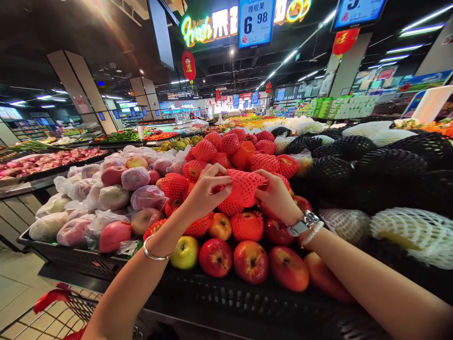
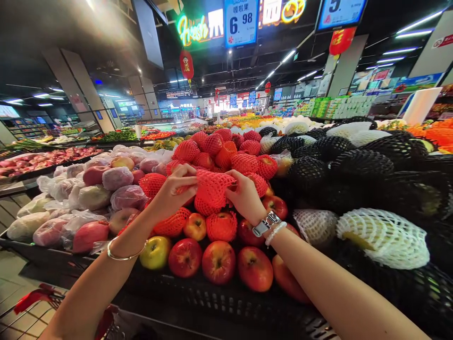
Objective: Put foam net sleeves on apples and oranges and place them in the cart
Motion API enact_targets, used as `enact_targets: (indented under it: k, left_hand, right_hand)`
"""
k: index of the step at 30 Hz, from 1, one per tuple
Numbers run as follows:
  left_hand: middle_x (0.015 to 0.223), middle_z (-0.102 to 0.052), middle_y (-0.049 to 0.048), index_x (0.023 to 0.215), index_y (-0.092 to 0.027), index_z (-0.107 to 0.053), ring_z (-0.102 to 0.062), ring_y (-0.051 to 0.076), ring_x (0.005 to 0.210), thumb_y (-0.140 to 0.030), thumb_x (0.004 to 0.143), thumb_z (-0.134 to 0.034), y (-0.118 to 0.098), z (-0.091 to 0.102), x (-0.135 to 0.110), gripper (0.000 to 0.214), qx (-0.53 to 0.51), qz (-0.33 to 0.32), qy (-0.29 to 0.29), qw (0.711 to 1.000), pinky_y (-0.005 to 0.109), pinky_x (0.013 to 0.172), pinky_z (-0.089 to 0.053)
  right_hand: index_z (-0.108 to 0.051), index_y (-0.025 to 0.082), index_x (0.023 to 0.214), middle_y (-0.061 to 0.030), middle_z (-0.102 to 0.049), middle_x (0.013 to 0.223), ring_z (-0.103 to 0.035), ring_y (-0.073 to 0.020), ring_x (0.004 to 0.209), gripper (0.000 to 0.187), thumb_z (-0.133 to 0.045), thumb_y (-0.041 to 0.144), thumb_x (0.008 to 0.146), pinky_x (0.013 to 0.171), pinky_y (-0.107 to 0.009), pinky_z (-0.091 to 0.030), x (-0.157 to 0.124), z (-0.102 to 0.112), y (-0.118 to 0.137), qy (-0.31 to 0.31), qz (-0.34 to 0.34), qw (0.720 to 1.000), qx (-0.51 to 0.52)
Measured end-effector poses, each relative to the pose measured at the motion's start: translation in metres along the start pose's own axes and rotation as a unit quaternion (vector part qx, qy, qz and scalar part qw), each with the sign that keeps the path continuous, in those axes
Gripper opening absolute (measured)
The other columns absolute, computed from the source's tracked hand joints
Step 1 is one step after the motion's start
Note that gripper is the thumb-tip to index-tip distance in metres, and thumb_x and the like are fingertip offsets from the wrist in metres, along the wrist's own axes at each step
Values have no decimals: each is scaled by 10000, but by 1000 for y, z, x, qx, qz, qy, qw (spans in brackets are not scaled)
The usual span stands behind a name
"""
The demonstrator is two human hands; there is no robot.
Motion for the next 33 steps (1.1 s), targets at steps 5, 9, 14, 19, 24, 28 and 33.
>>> enact_targets:
  k: [5,9,14,19,24,28,33]
  left_hand:
    - [1006,-701,55,882,-224,-733,-641,211,1021,-145,824,-526,-7,-5,-3,229,-163,-1,74,984,373,895,-541]
    - [848,-724,23,901,-207,-727,-685,201,891,-164,801,-529,4,2,-4,226,-174,37,47,983,350,815,-588]
    - [827,-688,5,1026,-211,-666,-661,154,681,-319,810,-610,26,34,-1,248,-198,86,-69,974,279,566,-594]
    - [1037,-663,61,1348,-321,-395,-667,229,952,-549,784,-644,39,55,4,658,-211,66,-137,966,287,633,-584]
    - [1247,-561,100,1370,-337,-292,-627,251,1062,-688,703,-638,49,60,6,830,-171,60,-172,968,288,703,-561]
    - [1074,-627,78,1364,-341,-226,-670,206,898,-674,676,-673,57,57,5,886,-204,74,-181,959,296,696,-558]
    - [973,-629,52,1388,-358,-109,-680,187,785,-521,702,-735,68,47,4,943,-222,99,-178,954,265,580,-530]
  right_hand:
    - [-564,203,819,-17,-622,789,-589,-164,654,119,-615,274,738,565,-289,-512,-2,-4,5,5,43,999,11]
    - [-580,200,984,-63,-620,1017,-592,-207,904,258,-630,333,769,835,-349,-497,-3,-3,19,4,105,994,-40]
    - [-545,186,997,-47,-614,893,-543,-158,693,169,-498,297,879,685,-314,-459,-13,3,42,55,80,971,-217]
    - [-613,204,929,-16,-650,879,-592,-155,775,89,-548,246,885,719,-282,-461,-51,-27,52,366,96,882,-282]
    - [-584,206,1160,-64,-577,1196,-524,-243,1117,475,-687,109,707,973,-379,-425,-97,-53,47,492,152,797,-315]
    - [-566,176,1122,-86,-608,1119,-517,-269,1089,464,-535,15,688,963,-440,-421,-113,-70,42,451,169,782,-396]
    - [-580,151,1093,-92,-632,1077,-530,-276,1050,412,-640,121,687,973,-461,-401,-111,-74,43,448,171,777,-409]
Point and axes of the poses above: each hand's wrist, its own x-axis towards the middle knuckle, its own z-axis out of the back of the hand, y = z × x, the point moved 8 cm from there along x, towards the middle knuckle
